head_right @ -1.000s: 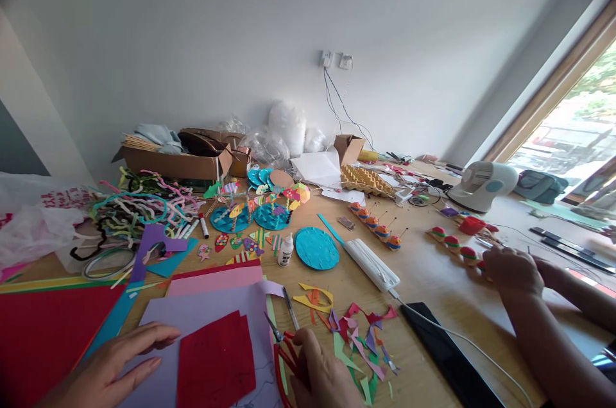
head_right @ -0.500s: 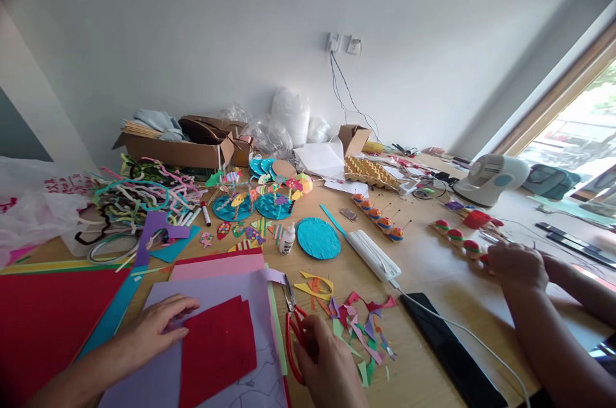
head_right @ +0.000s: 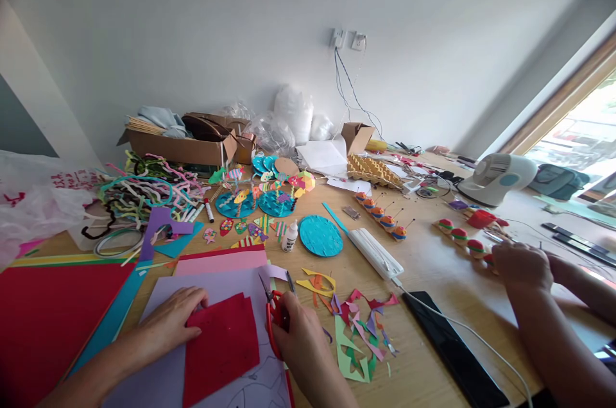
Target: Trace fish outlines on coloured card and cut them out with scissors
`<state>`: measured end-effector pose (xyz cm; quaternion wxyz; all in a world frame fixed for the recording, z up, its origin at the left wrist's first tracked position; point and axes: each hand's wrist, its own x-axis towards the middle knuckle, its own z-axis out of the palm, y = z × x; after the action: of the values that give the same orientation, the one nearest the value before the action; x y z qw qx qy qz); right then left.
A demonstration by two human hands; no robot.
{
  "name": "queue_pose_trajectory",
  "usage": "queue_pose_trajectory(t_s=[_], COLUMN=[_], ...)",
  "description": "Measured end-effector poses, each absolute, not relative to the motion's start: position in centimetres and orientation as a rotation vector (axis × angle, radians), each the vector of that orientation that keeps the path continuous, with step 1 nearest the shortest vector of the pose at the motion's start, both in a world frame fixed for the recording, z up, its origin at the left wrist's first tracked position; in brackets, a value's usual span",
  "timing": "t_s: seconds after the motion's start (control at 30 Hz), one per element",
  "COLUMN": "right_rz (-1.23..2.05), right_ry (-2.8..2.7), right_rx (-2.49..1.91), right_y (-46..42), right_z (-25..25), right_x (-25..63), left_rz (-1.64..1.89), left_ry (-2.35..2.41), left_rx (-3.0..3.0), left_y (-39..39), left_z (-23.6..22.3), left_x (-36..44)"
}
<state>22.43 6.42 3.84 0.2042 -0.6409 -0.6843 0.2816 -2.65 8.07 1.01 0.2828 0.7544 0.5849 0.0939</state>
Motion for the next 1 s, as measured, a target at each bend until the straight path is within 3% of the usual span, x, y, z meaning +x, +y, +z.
queue_pose_trajectory(t_s=[0.23, 0.67, 1.0], right_rz=[0.929, 0.794, 1.050], right_ry=[-1.877, -2.098, -2.022], right_rx=[-1.740, -1.676, -1.590], right_y=[8.6, 10.5, 12.0], right_z=[4.0, 2.5, 1.7], right_x=[21.9, 19.8, 19.5], left_rz=[0.308, 0.174, 0.375], left_ry=[1.553, 1.535, 1.438], left_rx=[1.982, 2.023, 1.915], left_y=[8.3, 7.5, 8.2], left_z=[1.4, 2.4, 2.1], left_x=[-2.3, -1.6, -1.2])
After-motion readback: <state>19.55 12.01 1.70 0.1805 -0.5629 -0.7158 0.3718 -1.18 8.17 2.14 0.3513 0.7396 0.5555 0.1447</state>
